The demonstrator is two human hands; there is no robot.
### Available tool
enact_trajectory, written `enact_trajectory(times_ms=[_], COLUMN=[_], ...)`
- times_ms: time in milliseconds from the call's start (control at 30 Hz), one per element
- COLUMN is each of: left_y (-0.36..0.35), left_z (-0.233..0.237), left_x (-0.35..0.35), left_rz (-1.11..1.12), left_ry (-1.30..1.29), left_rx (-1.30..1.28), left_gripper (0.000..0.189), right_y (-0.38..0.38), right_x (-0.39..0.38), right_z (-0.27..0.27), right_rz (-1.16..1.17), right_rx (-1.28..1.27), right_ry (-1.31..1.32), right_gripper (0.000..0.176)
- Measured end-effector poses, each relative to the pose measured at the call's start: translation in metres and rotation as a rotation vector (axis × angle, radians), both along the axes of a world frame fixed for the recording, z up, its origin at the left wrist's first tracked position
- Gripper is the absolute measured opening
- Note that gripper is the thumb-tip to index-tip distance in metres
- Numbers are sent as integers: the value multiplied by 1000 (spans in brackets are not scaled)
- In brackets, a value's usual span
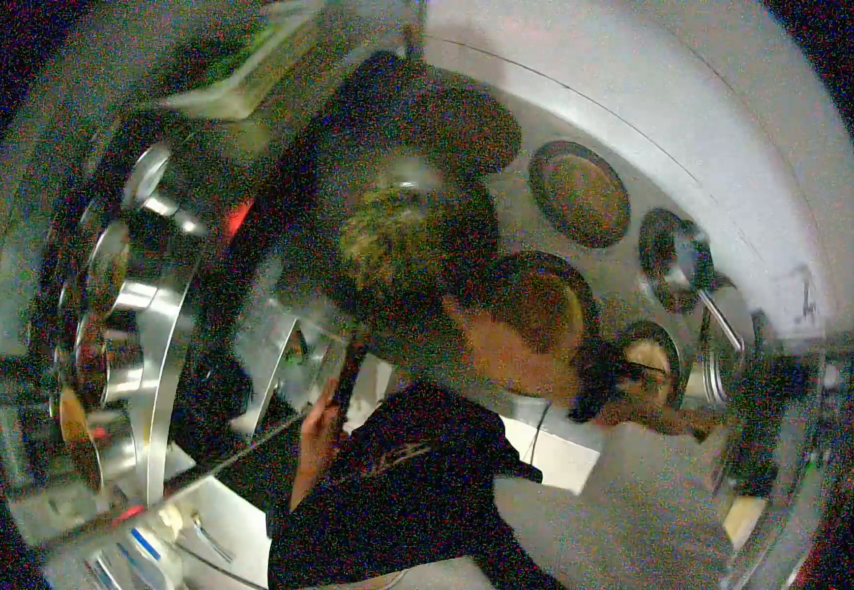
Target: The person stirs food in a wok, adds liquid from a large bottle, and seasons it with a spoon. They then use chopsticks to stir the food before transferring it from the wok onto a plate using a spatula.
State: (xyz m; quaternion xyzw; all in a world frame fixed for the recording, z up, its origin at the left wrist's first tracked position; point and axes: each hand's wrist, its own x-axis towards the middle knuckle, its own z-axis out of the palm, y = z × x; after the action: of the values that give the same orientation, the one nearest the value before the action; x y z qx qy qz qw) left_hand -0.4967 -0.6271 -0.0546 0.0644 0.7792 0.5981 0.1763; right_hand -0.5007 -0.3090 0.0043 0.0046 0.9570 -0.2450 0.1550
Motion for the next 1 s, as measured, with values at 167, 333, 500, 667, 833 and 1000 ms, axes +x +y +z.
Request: enact_trajectory(times_ms=[167,333,500,667,833,1000], left_y=[-26,-115,-113,-75,-66,-76], left_z=[13,-42,-22,-8,-23,-39], left_x=[3,27,64,78,102,122], left_rz=[290,419,570,698,695,816], left_ry=[-198,-415,-377,-420,-355,-302], left_rx=[75,217,-31,-34,14,-317], left_gripper=[38,30,26,26,24,19], right_y=[-1,99,179,191,231,252], right_x=[14,-11,-91,-165,-185,-146], right_z=[-26,-67,-131,-187,-253,-195], right_rz=[-176,-572,-572,-582,-558,-139], right_rx=[-418,-280,94,-484,-659,-215], right_ry=[346,425,595,764,429,384], right_gripper=[33,22,30,25,21,17])
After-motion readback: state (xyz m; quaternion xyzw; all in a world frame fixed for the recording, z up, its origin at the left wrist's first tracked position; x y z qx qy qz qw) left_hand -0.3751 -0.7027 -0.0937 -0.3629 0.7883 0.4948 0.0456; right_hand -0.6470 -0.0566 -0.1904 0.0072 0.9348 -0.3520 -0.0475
